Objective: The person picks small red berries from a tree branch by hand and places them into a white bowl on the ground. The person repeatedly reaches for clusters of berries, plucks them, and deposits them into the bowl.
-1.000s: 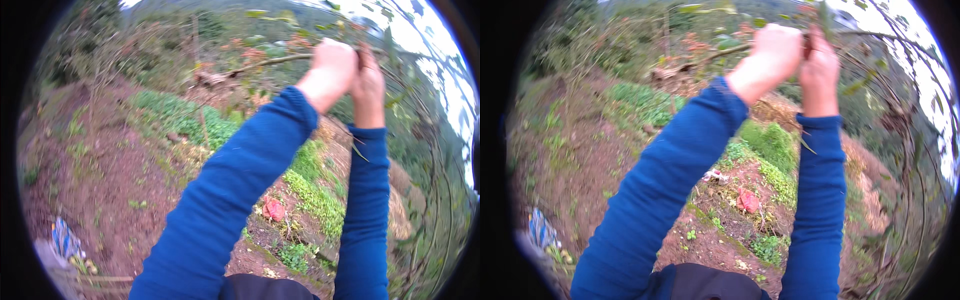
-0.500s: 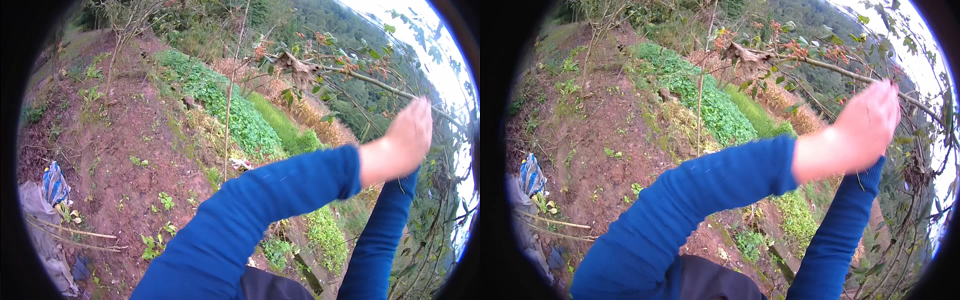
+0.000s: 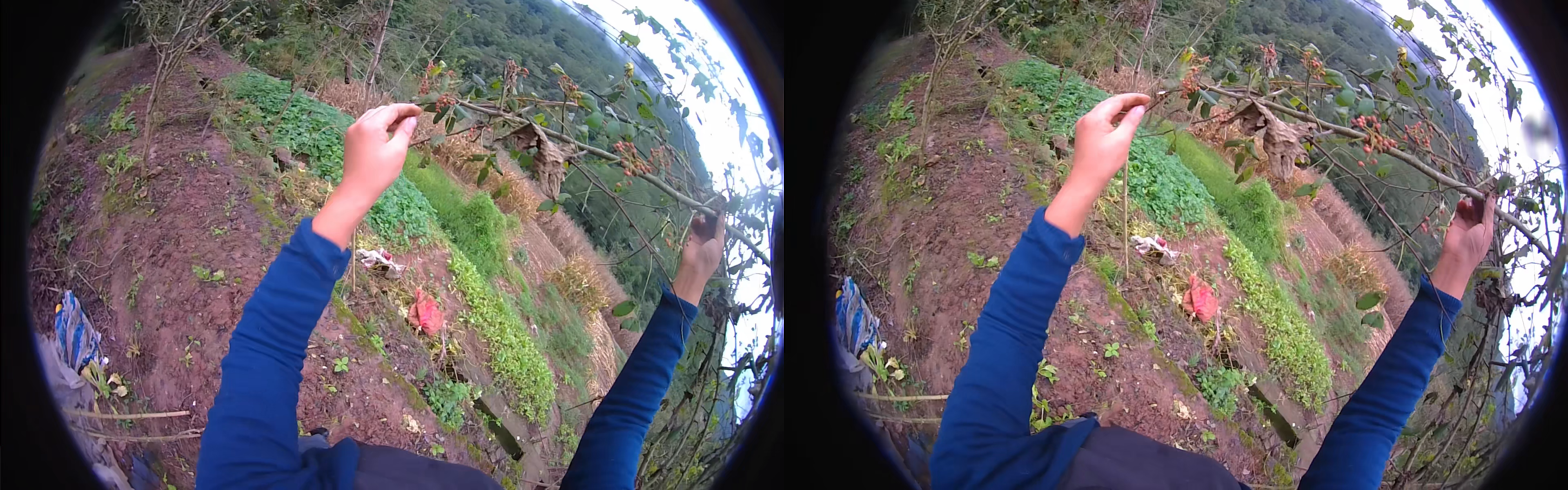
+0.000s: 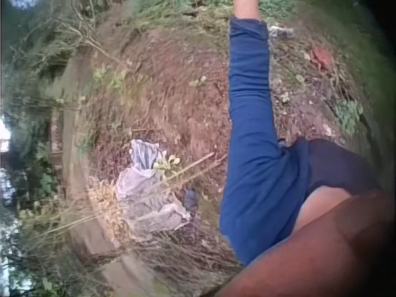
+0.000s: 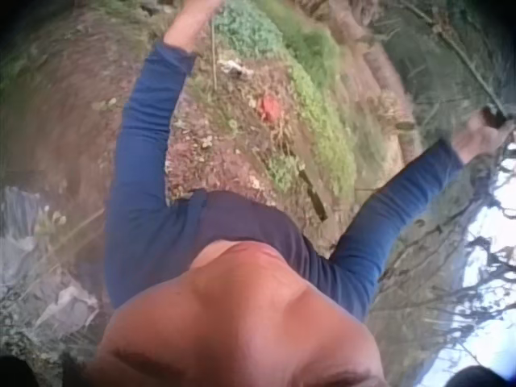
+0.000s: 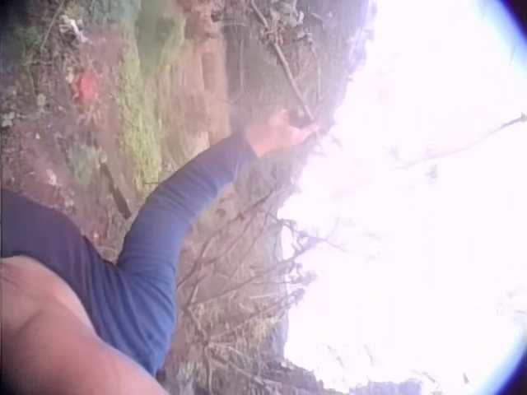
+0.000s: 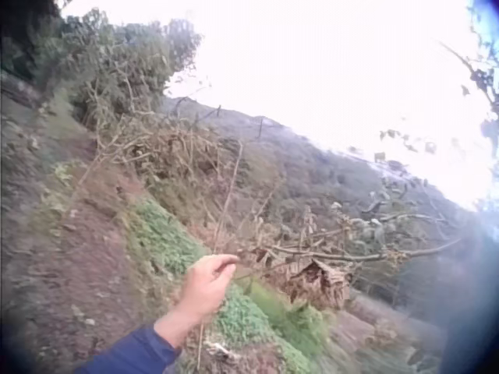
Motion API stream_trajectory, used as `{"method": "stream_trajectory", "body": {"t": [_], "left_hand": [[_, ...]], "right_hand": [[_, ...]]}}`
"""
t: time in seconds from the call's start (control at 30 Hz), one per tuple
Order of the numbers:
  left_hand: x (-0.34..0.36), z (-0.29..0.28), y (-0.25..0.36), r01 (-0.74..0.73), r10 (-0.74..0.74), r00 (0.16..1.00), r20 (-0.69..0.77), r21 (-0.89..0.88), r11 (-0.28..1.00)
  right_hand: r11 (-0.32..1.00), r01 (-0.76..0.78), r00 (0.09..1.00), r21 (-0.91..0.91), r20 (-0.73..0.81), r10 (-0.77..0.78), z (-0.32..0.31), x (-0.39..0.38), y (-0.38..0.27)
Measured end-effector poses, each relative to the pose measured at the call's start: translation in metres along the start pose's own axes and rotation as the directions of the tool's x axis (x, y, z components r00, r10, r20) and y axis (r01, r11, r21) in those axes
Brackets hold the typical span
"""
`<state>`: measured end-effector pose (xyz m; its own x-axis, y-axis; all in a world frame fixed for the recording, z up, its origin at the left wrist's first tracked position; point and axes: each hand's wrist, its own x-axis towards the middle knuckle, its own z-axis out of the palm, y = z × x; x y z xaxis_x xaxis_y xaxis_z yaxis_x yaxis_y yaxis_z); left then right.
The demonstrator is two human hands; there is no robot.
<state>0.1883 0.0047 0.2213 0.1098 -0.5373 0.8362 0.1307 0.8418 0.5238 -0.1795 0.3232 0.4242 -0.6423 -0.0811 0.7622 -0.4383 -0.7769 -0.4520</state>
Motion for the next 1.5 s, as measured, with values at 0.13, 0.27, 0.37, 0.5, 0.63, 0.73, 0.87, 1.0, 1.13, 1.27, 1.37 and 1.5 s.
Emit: {"method": "stream_trajectory", "body": {"t": [0.13,0.27,0.37,0.5,0.63,0.73,0.87,1.0,1.13,1.27,1.37,1.5], "left_hand": [[0.006,0.036,-0.037,-0.012,0.019,0.978,0.205,-0.035,0.999],[0.006,0.084,-0.051,-0.12,0.129,0.955,0.266,-0.05,0.992],[0.029,0.107,-0.057,-0.195,0.194,0.959,0.209,-0.012,0.981],[0.06,0.129,-0.052,-0.09,0.027,0.92,0.39,0.143,0.986],[0.078,0.154,-0.051,-0.276,-0.145,0.672,0.726,0.428,0.86],[0.087,0.169,-0.093,-0.378,0.109,0.812,0.574,0.373,0.847],[0.095,0.16,-0.078,-0.26,-0.162,0.604,0.78,0.385,0.885],[0.102,0.139,-0.054,-0.457,-0.029,0.606,0.795,0.378,0.805],[0.093,0.124,-0.07,-0.548,0.327,0.689,0.647,0.17,0.819],[0.069,0.105,-0.012,-0.588,0.103,0.641,0.761,0.4,0.703],[0.06,0.086,-0.007,-0.639,0.149,0.643,0.752,0.419,0.645],[0.066,0.095,-0.023,-0.698,0.316,0.663,0.679,0.408,0.589]], "right_hand": [[0.998,0.009,1.0,-0.065,-0.009,-0.009,0.002,-0.005,-0.009],[0.993,0.023,0.999,-0.117,-0.028,-0.026,-0.007,0.002,-0.018],[0.995,0.006,1.0,-0.102,-0.022,-0.008,0.006,-0.008,-0.018],[0.992,0.011,1.0,-0.126,-0.013,-0.012,0.002,-0.014,-0.019],[0.991,-0.003,0.997,-0.135,-0.079,-0.007,-0.009,-0.014,-0.021],[0.995,-0.004,0.999,-0.098,-0.051,-0.001,0.006,-0.013,-0.014],[0.997,-0.03,1.0,-0.069,0.0,0.03,-0.011,-0.014,-0.013],[0.998,-0.039,0.999,-0.053,0.006,0.039,-0.017,-0.016,-0.017],[0.998,-0.054,0.998,-0.042,0.022,0.055,-0.011,-0.018,-0.024],[0.998,-0.053,0.999,-0.043,0.006,0.054,-0.032,-0.009,-0.053],[0.993,-0.055,0.998,-0.107,-0.007,0.055,-0.008,-0.01,-0.056],[0.999,-0.028,0.998,-0.047,-0.063,0.025,0.028,-0.024,-0.069]]}}
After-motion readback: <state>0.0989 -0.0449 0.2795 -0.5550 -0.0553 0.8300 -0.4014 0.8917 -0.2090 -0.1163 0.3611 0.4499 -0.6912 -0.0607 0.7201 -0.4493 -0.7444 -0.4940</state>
